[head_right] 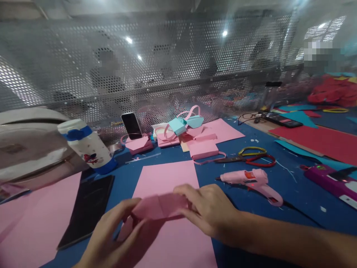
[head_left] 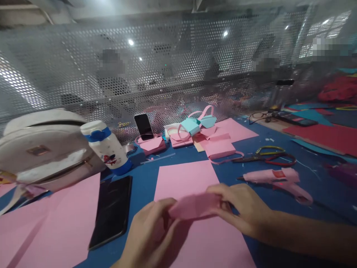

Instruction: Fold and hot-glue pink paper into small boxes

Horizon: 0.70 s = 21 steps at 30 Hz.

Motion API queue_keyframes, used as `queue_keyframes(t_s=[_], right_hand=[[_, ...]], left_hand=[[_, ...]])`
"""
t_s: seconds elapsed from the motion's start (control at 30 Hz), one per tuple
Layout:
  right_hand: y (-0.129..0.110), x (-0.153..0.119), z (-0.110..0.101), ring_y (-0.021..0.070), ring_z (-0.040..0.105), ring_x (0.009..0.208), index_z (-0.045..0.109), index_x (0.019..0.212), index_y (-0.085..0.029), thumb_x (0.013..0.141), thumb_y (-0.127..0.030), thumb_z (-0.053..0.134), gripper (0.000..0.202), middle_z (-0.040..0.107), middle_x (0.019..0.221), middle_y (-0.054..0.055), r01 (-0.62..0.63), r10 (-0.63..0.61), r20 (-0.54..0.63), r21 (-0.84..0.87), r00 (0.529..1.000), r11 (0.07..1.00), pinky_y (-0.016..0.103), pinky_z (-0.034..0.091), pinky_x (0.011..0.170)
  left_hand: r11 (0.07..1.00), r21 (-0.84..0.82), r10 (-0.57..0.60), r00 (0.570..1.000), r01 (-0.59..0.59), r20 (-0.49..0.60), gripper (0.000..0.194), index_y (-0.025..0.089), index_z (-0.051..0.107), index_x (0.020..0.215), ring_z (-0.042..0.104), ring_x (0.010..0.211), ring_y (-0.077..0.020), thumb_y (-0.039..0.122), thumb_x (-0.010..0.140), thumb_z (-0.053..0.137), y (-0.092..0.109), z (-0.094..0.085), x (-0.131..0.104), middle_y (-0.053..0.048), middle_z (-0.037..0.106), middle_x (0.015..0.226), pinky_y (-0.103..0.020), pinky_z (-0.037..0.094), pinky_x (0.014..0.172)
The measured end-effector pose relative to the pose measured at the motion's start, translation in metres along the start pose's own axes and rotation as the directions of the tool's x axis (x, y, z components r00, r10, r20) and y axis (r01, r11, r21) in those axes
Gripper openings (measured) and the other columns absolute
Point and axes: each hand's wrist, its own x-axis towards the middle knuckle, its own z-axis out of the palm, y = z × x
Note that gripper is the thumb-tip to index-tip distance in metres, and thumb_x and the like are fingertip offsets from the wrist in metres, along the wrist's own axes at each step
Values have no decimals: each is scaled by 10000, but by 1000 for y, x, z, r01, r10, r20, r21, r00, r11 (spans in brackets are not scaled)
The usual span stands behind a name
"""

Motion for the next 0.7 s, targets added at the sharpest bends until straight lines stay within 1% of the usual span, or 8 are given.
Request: queue_keyframes(t_s=[0.07, 0.13, 0.17, 0.3, 0.37, 0.47, 0.57, 0.7], right_hand=[[0, -1, 3, 134, 576, 501, 429, 1364, -212, 939, -277, 574, 454, 635, 622, -47, -159, 167, -34, 164, 985, 974, 240, 382, 499], [1, -1, 5, 128, 585, 526, 370, 1429, -237, 925, -254, 587, 549, 658, 685, -37, -207, 232, -74, 257, 970, 944, 229, 425, 524], [1, -2, 6, 123, 586, 538, 411, 1411, -257, 923, -245, 587, 519, 679, 734, -24, -199, 232, -100, 264, 968, 944, 228, 441, 542], [3, 1, 5, 124, 622, 619, 693, 1057, -268, 942, -224, 548, 190, 731, 860, 9, -116, 151, -135, 234, 979, 965, 230, 474, 600], [2, 3, 4, 130, 637, 660, 732, 941, -249, 954, -201, 509, 229, 731, 846, 14, -109, 143, -109, 274, 984, 956, 230, 482, 626], [-1, 6, 5, 122, 597, 626, 758, 953, -236, 935, -236, 568, 192, 711, 822, 16, -149, 188, -88, 338, 978, 929, 222, 458, 587], [-5, 5, 8, 110, 529, 585, 768, 994, -240, 856, -251, 680, 164, 675, 792, 5, -222, 272, -77, 388, 959, 895, 214, 422, 550], [-11, 4, 10, 100, 450, 569, 783, 987, -238, 762, -172, 711, 245, 648, 760, -11, -308, 379, -59, 475, 923, 824, 214, 393, 550]], left_hand=[[975, -164, -153, 988, 147, -25, 267, 278, 473, 1170, 607, 527, -126, 294, 924, 575, 2, 2, 2, 54, 666, 676, -204, 454, 470], [934, -282, -238, 971, 220, -33, 340, 285, 429, 1244, 603, 516, -122, 295, 930, 558, 2, 4, 2, 62, 633, 645, -188, 474, 465], [919, -312, -265, 963, 240, -41, 376, 284, 419, 1276, 596, 516, -121, 296, 927, 561, 1, 5, 1, 62, 612, 636, -187, 484, 470], [908, -338, -296, 950, 246, -104, 552, 279, 362, 1412, 603, 594, -126, 297, 911, 591, -5, 9, -5, 33, 583, 709, -207, 526, 529], [920, -324, -274, 953, 219, -132, 582, 288, 353, 1433, 616, 642, -129, 277, 907, 601, -9, 9, -7, 26, 597, 747, -216, 538, 569], [942, -274, -231, 967, 194, -109, 498, 308, 471, 1366, 594, 621, -110, 239, 897, 623, -9, 7, -7, 35, 633, 760, -194, 517, 570], [950, -243, -209, 978, 196, -29, 275, 288, 685, 1139, 569, 576, -97, 246, 867, 674, -5, 5, -3, 17, 710, 808, -172, 475, 516], [915, -272, -310, 951, 297, -2, 180, 251, 780, 964, 517, 515, -99, 281, 791, 741, 1, 5, -1, 6, 736, 733, -178, 413, 459]])
